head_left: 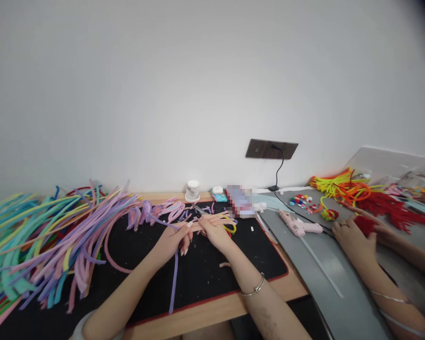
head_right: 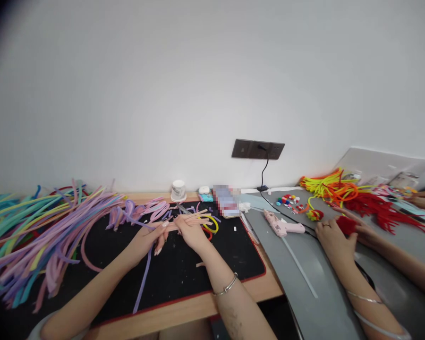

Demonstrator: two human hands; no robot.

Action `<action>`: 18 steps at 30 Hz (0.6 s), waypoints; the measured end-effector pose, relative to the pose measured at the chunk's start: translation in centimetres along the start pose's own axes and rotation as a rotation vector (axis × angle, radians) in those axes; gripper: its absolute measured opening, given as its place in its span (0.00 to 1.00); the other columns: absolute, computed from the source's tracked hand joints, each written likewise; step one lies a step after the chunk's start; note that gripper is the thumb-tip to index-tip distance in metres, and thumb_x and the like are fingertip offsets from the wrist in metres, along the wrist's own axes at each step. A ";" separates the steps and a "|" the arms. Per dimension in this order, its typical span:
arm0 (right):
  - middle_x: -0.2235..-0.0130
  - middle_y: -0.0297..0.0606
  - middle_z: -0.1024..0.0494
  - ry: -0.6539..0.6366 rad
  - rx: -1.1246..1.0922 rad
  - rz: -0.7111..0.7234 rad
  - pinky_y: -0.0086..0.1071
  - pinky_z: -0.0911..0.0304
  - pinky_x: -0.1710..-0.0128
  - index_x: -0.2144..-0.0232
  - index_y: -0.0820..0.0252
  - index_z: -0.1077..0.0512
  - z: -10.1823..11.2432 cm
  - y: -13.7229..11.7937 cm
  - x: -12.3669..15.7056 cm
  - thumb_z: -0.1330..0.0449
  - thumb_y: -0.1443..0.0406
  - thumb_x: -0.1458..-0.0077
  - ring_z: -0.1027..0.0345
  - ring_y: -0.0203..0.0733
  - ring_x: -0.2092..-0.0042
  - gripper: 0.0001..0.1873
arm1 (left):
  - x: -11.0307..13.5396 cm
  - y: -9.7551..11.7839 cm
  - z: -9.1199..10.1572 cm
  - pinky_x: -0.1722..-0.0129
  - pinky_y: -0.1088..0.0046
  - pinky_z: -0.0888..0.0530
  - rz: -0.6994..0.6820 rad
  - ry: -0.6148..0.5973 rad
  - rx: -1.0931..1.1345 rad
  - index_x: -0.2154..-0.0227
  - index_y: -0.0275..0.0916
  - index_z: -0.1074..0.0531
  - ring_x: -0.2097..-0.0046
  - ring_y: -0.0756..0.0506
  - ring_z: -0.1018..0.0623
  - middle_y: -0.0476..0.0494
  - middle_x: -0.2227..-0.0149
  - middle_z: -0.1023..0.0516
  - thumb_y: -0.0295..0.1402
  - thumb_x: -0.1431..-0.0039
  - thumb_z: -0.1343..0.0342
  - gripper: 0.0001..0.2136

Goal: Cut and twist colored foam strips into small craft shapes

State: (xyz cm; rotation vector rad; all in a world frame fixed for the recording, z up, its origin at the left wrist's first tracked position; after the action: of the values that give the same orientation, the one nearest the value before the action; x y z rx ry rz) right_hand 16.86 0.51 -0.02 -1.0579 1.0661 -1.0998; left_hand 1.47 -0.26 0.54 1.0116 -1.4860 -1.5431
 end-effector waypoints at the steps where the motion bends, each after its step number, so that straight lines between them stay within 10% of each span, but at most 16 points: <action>1: 0.81 0.28 0.42 0.003 -0.003 -0.012 0.31 0.47 0.73 0.79 0.58 0.39 0.0 -0.1 0.0 0.47 0.50 0.46 0.46 0.35 0.76 0.20 | 0.0 0.0 0.0 0.85 0.79 0.41 -0.001 -0.001 0.000 0.81 0.37 0.35 0.88 0.53 0.37 0.52 0.91 0.34 0.50 0.44 0.51 0.21; 18: 0.83 0.31 0.41 0.031 0.168 -0.101 0.32 0.51 0.75 0.86 0.57 0.43 0.2 -0.5 0.5 0.51 0.43 0.46 0.48 0.36 0.78 0.29 | 0.2 0.7 0.4 0.84 0.77 0.42 -0.021 0.019 -0.072 0.80 0.37 0.35 0.88 0.53 0.37 0.52 0.91 0.34 0.48 0.42 0.54 0.20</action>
State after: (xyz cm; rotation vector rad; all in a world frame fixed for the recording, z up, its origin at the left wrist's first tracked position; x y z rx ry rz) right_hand 17.07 -0.04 0.44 -0.9712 0.9348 -1.2679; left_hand 1.03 -0.35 1.20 1.0000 -1.4008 -1.5865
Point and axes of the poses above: each hand's wrist, its own x-axis away from the middle knuckle, its own z-axis out of the back of the hand, y = z × x, the point moved 1 cm from there along -x, towards the middle knuckle
